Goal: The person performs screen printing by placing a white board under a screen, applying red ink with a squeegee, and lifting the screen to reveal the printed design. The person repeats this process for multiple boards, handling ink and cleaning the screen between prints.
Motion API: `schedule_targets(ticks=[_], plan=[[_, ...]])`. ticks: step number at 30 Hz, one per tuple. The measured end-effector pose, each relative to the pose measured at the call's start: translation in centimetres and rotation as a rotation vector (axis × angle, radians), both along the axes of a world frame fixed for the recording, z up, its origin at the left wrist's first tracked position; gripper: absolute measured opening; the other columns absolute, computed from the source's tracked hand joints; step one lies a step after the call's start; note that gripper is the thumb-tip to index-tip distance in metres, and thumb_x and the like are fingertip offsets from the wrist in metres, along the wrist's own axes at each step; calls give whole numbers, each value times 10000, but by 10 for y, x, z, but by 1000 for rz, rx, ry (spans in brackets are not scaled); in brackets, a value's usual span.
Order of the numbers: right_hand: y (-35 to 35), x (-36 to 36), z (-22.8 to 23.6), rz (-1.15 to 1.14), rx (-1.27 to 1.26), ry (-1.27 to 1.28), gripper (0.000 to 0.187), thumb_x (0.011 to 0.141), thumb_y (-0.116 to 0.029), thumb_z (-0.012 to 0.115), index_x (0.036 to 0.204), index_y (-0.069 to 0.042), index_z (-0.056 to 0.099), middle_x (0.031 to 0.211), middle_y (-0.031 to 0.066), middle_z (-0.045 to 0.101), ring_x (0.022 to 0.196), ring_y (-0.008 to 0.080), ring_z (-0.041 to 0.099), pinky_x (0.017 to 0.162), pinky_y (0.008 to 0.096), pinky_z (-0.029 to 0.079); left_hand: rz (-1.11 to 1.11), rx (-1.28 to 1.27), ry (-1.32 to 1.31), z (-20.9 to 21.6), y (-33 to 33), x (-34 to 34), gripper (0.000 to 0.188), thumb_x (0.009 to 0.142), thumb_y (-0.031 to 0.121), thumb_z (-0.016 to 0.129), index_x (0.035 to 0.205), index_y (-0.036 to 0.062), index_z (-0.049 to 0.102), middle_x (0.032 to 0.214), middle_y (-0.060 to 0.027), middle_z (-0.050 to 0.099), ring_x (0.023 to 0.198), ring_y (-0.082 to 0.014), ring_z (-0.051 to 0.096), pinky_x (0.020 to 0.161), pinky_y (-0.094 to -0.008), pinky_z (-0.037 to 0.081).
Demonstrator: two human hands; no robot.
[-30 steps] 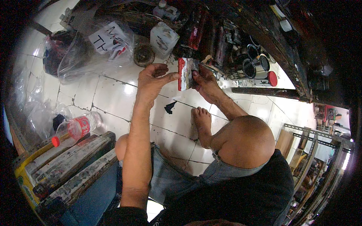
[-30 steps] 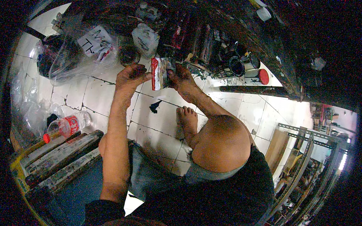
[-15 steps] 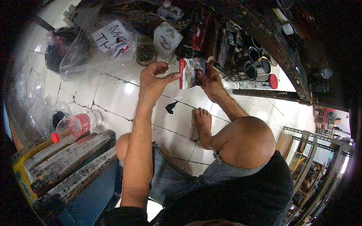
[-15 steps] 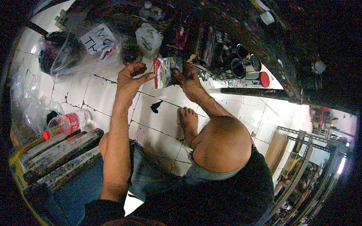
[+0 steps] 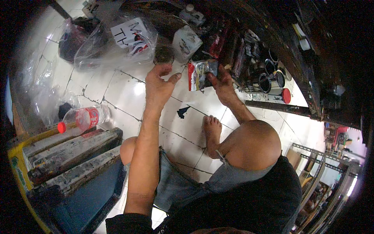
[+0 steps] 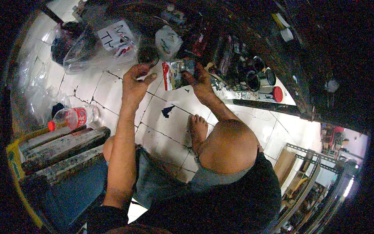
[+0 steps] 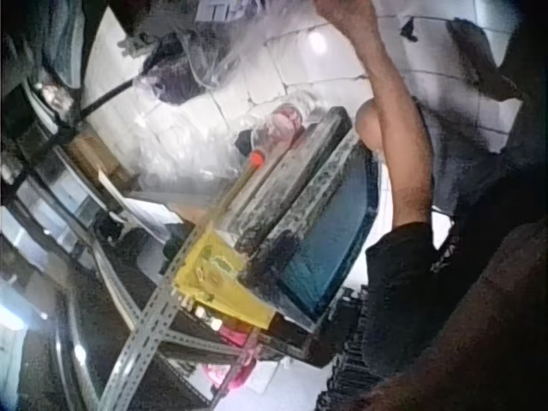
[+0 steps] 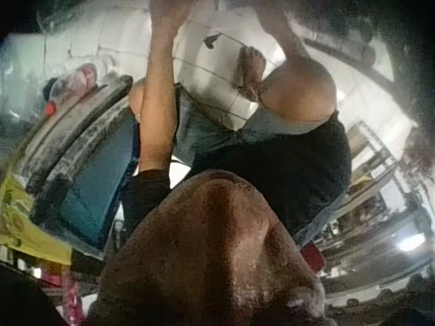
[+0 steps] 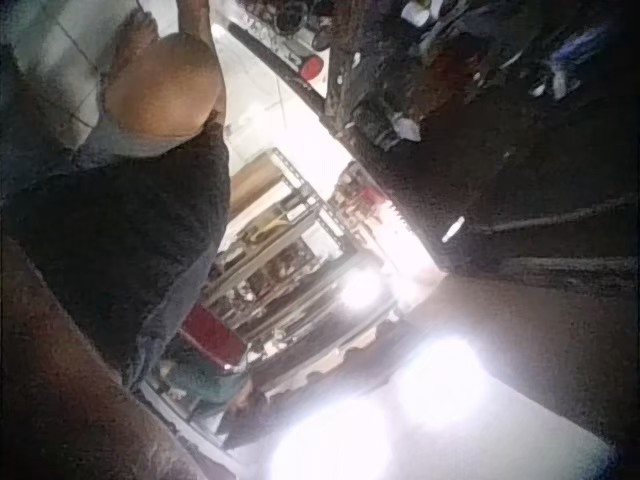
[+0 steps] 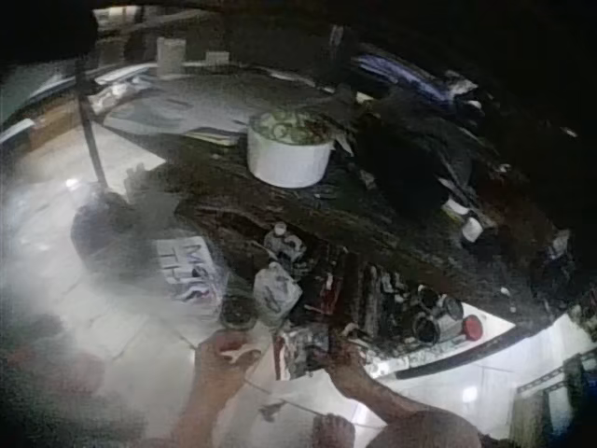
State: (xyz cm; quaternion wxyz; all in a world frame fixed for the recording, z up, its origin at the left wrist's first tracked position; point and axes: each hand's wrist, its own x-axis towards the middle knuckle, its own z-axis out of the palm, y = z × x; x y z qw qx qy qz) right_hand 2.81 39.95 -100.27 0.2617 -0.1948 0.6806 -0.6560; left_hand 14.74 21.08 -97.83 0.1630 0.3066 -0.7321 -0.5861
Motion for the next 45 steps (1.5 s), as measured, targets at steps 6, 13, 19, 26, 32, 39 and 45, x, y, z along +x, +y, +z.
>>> schedule_targets(ticks=[6,13,19,26,32,39,45], plan=[[-34,-2,14,273,95,64,527,859,-46,641,1316,20,386,1224,96,522,1149,165,462,988,295,378,386,-17,66,39,-14,24,319,745,113,759,1008,-6,623,923,-98,656,859,-164,601,748,-281,485],[-76,-23,60,615,537,360,573,851,-89,645,1341,20,368,1225,152,526,1103,205,509,964,314,398,571,148,-32,97,12,77,333,770,150,732,1039,3,603,976,-108,644,880,-174,602,723,-303,485],[-59,14,134,523,650,437,641,859,-283,635,1362,-2,352,1268,244,497,1147,371,507,986,416,389,779,260,-7,103,74,138,338,783,119,719,1076,16,584,1017,-99,644,910,-184,612,738,-303,480],[-26,75,283,508,633,160,500,830,-107,646,1270,40,458,1089,217,622,1031,269,597,907,333,439,604,334,-174,187,165,202,345,795,47,687,1111,1,555,1035,-103,622,917,-175,600,791,-297,484],[21,140,421,826,751,526,449,830,-129,607,1246,-62,451,1088,238,602,1037,407,562,869,449,449,354,508,-173,317,151,241,392,771,1,696,1123,-39,529,955,-76,597,850,-135,580,778,-248,487],[56,111,663,687,441,256,361,812,-42,618,1158,-25,516,1061,191,601,1007,338,580,867,397,458,247,395,-339,413,85,284,371,756,39,706,1075,-63,545,842,-67,630,768,-115,579,701,-234,457],[120,-37,776,-55,465,701,360,803,46,593,1155,-1,535,1071,159,612,1023,264,592,906,329,451,103,428,-535,349,47,357,299,745,141,715,950,-51,609,828,-101,641,757,-180,589,724,-316,466]])
